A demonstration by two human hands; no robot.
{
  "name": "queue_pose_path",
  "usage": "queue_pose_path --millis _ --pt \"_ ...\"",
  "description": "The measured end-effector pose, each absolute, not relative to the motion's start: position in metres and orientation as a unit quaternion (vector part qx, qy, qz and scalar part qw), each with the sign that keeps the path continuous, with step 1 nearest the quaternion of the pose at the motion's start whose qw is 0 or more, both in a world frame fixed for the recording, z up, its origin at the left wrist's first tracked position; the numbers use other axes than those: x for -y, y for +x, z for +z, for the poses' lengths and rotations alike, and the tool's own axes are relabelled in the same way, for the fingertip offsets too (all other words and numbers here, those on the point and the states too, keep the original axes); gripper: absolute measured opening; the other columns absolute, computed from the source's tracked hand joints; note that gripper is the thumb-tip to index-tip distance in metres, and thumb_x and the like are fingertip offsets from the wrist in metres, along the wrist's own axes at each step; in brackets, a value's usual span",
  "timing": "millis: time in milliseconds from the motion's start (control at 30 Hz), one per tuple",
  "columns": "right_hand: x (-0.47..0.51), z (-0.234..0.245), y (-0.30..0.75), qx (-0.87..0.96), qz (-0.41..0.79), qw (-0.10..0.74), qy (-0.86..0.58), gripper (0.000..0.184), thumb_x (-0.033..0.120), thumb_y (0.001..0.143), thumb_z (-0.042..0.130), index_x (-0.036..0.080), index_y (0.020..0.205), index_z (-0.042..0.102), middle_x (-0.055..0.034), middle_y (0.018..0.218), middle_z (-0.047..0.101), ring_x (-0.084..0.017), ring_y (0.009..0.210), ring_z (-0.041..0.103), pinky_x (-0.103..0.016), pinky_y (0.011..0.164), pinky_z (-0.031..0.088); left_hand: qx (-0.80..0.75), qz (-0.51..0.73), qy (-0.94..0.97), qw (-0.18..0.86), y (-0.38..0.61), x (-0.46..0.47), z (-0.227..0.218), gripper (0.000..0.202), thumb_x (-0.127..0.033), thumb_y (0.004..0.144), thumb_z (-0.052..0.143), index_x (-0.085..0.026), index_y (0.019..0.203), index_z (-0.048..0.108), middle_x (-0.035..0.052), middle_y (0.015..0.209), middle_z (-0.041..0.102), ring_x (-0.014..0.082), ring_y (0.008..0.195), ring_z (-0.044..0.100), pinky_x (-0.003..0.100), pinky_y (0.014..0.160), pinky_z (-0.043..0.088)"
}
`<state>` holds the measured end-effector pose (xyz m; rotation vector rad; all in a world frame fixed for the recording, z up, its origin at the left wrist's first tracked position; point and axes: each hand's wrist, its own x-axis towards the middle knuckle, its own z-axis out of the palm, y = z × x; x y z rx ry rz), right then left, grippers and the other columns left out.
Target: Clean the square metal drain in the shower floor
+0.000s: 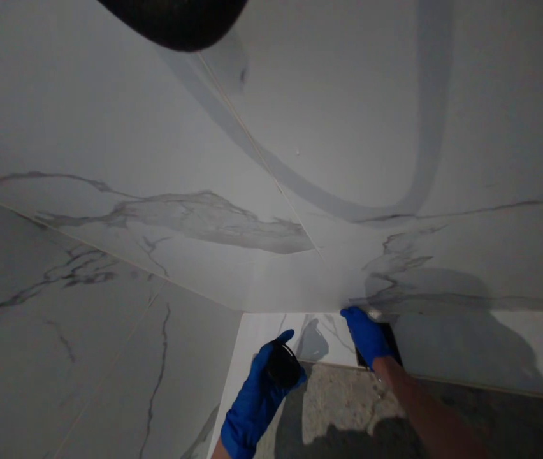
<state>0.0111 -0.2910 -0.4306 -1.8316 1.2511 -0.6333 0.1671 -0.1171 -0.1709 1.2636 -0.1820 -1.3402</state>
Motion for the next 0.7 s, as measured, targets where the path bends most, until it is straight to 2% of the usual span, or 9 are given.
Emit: queue_pose_path --millis 100,167,267,367,467,533,600,700 --pt "0.292 -0.435 0.03 -0.49 -0.218 0.407 -0.739 0.034 0.036 0.096 0.063 0.018 0.125 0.066 -0.0168 0.139 0.062 -0.029 0.135 0.054 -0.058 0.119 0.04 0.081 -0.583 0.548 0.594 0.17 0.117 -0.175 0.074 -0.047 0.053 0.099 -0.016 0.117 0.077 0.0117 0.116 0.072 0.0199 0.083 0.064 0.042 0.081 0.063" --pt "0.291 -0.437 0.036 -0.474 -0.193 0.417 -0.751 0.037 0.041 0.096 0.065 0.018 0.125 0.066 -0.0154 0.137 0.063 -0.028 0.133 0.056 -0.058 0.118 0.042 0.09 -0.58 0.555 0.59 0.173 0.116 -0.18 0.07 -0.048 0.057 0.097 -0.017 0.116 0.077 0.0104 0.111 0.072 0.0214 0.086 0.065 0.042 0.081 0.062" --pt "0.29 -0.437 0.031 -0.436 -0.149 0.438 -0.772 0.028 0.03 0.094 0.064 0.016 0.117 0.071 -0.0161 0.133 0.067 -0.028 0.131 0.059 -0.057 0.119 0.04 0.087 -0.582 0.557 0.586 0.177 0.116 -0.185 0.07 -0.049 0.058 0.097 -0.016 0.117 0.077 0.007 0.09 0.069 0.0195 0.082 0.063 0.039 0.077 0.061" --pt "0.285 -0.435 0.006 -0.39 -0.109 0.467 -0.786 0.028 0.018 0.088 0.055 0.019 0.105 0.077 -0.0135 0.128 0.071 -0.025 0.128 0.062 -0.045 0.121 0.04 0.073 -0.58 0.55 0.596 0.182 0.117 -0.186 0.071 -0.049 0.055 0.098 -0.016 0.114 0.078 0.0079 0.091 0.069 0.0201 0.084 0.064 0.04 0.079 0.061" --pt "0.281 -0.436 -0.033 -0.378 -0.059 0.496 -0.78 0.035 0.021 0.078 0.051 0.019 0.097 0.081 -0.0127 0.121 0.074 -0.027 0.122 0.066 -0.039 0.115 0.047 0.064 -0.581 0.542 0.603 0.187 0.115 -0.187 0.079 -0.049 0.053 0.099 -0.014 0.12 0.075 0.0074 0.088 0.068 0.0201 0.084 0.063 0.042 0.083 0.061" --pt "0.281 -0.44 -0.059 -0.409 -0.044 0.525 -0.745 0.046 0.03 0.08 0.045 0.014 0.107 0.079 -0.016 0.127 0.071 -0.029 0.125 0.065 -0.041 0.112 0.05 0.06 -0.584 0.54 0.603 0.19 0.113 -0.188 0.08 -0.048 0.055 0.099 -0.014 0.122 0.074 0.0064 0.086 0.067 0.0201 0.083 0.063 0.042 0.082 0.062" --pt "0.284 -0.442 -0.078 -0.443 -0.071 0.539 -0.713 0.061 0.041 0.085 0.037 0.009 0.122 0.074 -0.0169 0.135 0.066 -0.03 0.129 0.062 -0.044 0.114 0.049 0.055 -0.584 0.542 0.602 0.189 0.112 -0.19 0.076 -0.045 0.056 0.099 -0.013 0.12 0.075 0.0061 0.087 0.068 0.0202 0.083 0.065 0.041 0.081 0.063" --pt "0.286 -0.442 -0.085 -0.479 -0.152 0.469 -0.726 0.065 0.044 0.083 0.039 0.01 0.126 0.072 -0.0147 0.14 0.063 -0.032 0.135 0.057 -0.047 0.124 0.036 0.057 -0.594 0.531 0.601 0.183 0.113 -0.193 0.07 -0.043 0.061 0.096 -0.014 0.12 0.074 0.0035 0.081 0.067 0.0173 0.078 0.064 0.036 0.076 0.063"
